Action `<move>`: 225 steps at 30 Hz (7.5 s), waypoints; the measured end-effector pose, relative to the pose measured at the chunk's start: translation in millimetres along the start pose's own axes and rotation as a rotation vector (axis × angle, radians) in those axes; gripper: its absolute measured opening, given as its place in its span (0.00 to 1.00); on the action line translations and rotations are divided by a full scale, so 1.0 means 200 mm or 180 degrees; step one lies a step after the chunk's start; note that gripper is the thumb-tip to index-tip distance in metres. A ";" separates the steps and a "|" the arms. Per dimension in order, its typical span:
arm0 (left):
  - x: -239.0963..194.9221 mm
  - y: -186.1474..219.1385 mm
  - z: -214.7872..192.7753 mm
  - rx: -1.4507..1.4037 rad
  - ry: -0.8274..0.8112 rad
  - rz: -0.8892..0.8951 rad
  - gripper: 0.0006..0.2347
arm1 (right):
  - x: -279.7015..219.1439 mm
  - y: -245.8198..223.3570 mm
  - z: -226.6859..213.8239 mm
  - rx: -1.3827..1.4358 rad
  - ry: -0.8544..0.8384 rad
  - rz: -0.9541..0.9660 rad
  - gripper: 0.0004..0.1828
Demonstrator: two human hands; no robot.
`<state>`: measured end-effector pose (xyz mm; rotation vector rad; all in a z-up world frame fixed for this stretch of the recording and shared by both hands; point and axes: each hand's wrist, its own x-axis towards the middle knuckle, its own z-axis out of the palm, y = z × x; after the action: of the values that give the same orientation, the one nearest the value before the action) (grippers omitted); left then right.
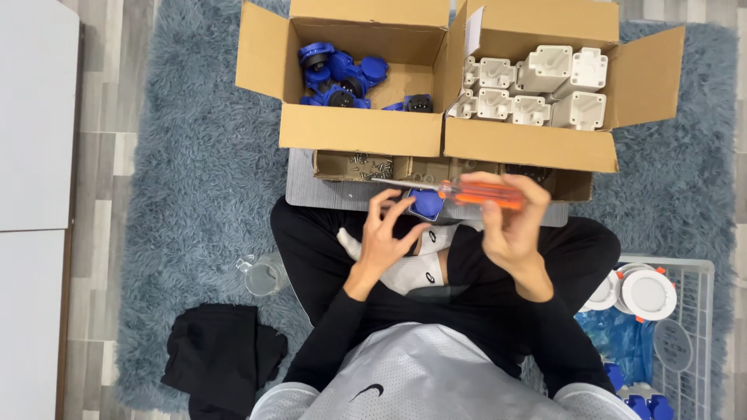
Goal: Assembling and inspecting small electrical components using a screwdriver while sitting on the floor.
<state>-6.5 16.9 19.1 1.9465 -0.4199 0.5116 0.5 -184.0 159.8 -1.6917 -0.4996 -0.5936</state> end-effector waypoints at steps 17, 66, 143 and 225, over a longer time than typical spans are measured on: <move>0.50 0.12 -0.45 0.0858 -0.0195 0.0625 0.11 | 0.00 0.12 0.14 -0.0633 -0.0347 0.0022 0.11; 0.28 -0.02 -0.30 -0.3088 0.0359 -0.1716 0.05 | -0.17 0.13 -0.19 0.1008 0.0616 0.0392 0.20; 0.57 0.57 -0.37 -0.1577 -0.0667 0.0362 0.14 | -0.60 0.39 0.25 -0.1410 -0.0027 -0.0119 0.21; 0.48 0.53 -0.22 -0.0651 0.0122 0.1123 0.17 | -0.64 0.35 0.27 -0.1105 0.0141 -0.0287 0.19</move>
<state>14.4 8.0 167.5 1.6696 -0.7680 0.7014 -49.9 -145.9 17.2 -1.9856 -0.4617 -0.8182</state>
